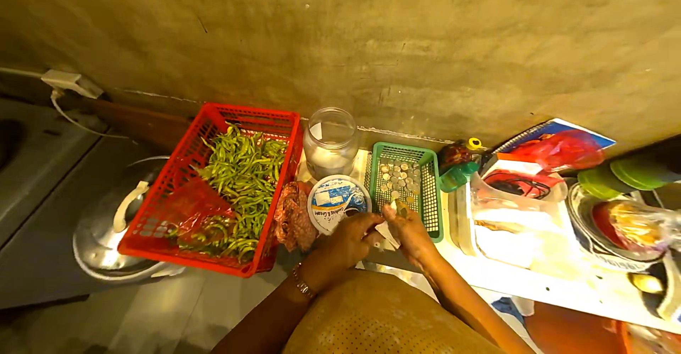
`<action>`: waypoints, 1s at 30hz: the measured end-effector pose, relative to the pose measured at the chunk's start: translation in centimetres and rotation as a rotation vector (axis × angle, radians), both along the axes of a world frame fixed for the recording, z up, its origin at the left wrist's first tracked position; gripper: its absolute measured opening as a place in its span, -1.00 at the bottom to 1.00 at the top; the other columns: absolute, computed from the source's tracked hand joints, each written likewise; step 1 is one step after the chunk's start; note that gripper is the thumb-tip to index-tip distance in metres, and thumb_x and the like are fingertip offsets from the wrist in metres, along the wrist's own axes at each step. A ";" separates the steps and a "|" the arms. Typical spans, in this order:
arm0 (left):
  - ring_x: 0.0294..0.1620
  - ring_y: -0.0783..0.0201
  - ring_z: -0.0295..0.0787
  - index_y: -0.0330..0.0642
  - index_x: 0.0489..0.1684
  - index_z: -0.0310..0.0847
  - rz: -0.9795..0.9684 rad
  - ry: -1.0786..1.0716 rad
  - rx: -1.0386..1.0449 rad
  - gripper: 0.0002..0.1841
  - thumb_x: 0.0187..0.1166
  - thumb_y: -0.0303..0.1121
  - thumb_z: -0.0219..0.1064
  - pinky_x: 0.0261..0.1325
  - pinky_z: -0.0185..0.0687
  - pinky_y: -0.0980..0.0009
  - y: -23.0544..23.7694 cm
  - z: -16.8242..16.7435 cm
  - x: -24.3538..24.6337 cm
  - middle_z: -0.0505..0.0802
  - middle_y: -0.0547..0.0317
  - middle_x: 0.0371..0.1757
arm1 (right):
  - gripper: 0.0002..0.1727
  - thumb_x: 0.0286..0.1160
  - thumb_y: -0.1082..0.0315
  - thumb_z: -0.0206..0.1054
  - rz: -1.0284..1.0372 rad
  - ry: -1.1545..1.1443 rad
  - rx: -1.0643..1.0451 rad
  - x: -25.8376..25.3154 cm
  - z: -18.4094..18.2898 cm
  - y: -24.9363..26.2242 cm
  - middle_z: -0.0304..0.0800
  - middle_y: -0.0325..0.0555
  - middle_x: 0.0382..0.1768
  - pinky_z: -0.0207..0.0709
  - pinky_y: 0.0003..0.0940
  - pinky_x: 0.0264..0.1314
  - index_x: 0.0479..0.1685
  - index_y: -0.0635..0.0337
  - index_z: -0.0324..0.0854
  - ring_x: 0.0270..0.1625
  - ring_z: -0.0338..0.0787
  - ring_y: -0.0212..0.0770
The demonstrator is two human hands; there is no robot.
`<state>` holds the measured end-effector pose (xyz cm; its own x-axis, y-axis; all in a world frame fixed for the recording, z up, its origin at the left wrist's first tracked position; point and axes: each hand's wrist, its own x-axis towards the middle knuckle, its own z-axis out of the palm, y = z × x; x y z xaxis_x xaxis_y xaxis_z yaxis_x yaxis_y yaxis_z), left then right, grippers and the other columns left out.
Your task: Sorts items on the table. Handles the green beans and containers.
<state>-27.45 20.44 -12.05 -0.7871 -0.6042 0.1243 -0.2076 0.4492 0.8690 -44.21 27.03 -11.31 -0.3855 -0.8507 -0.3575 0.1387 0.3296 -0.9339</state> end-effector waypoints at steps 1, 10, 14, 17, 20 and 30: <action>0.30 0.03 0.75 -0.35 0.25 0.71 0.027 -0.053 -0.088 -0.65 0.62 -0.31 0.37 0.43 0.63 0.14 -0.6 0.1 0.4 0.81 -0.16 0.24 | -0.58 0.78 0.13 0.15 -0.038 0.030 0.018 -0.6 0.3 0.1 0.68 -0.14 -0.29 0.69 -0.34 -0.18 0.19 0.37 0.54 -0.31 0.70 -0.35; 0.85 -0.55 -0.48 0.28 0.93 -0.07 0.099 -0.830 -0.273 0.48 -0.30 0.48 0.68 0.62 -0.63 -0.65 -5.8 -1.2 4.8 -0.19 -0.39 0.90 | -0.70 0.75 0.42 0.11 0.067 0.269 0.220 -6.7 1.2 3.0 0.62 -0.07 -0.24 0.53 -0.39 -0.54 0.34 0.32 0.49 -0.52 0.58 -0.31; 0.81 -0.65 -0.38 0.35 0.88 0.10 0.154 -0.752 -0.508 0.34 -0.22 0.57 0.54 0.55 -0.60 -0.74 -4.8 -4.2 4.3 -0.03 -0.34 0.89 | -0.59 0.65 0.25 0.35 0.292 0.540 0.368 -6.0 -0.8 5.1 0.79 0.14 0.12 0.63 0.07 0.27 0.37 0.28 0.61 0.12 0.80 0.00; 0.81 -0.66 -0.42 0.32 0.90 0.04 0.136 -0.753 -0.507 0.26 -0.03 0.47 0.52 0.52 -0.56 -0.77 -4.5 -4.4 3.7 0.00 -0.23 0.91 | -0.48 0.62 0.17 0.40 0.361 0.667 0.523 -4.8 -1.8 5.4 0.80 0.24 0.10 0.59 0.27 0.31 0.47 0.25 0.55 0.18 0.80 0.20; 0.83 -0.62 -0.46 0.37 0.93 -0.10 0.078 -0.824 -0.429 0.27 0.03 0.31 0.62 0.53 -0.54 -0.75 -4.7 -3.4 3.4 -0.08 -0.16 0.93 | -0.47 0.64 0.11 0.39 0.374 0.795 0.614 -4.6 -2.6 5.3 0.82 0.31 0.09 0.59 0.40 0.24 0.47 0.23 0.55 0.18 0.81 0.35; 0.80 -0.50 0.00 -0.34 0.72 0.29 0.559 -0.517 -0.359 -0.22 0.36 -0.34 0.39 0.72 0.12 -0.31 1.0 -3.6 8.1 0.11 -0.59 0.79 | -0.48 0.59 0.18 0.46 0.146 0.816 0.451 -4.5 -2.3 5.7 0.83 0.36 -0.08 0.57 0.48 0.10 0.43 0.30 0.57 0.00 0.82 0.40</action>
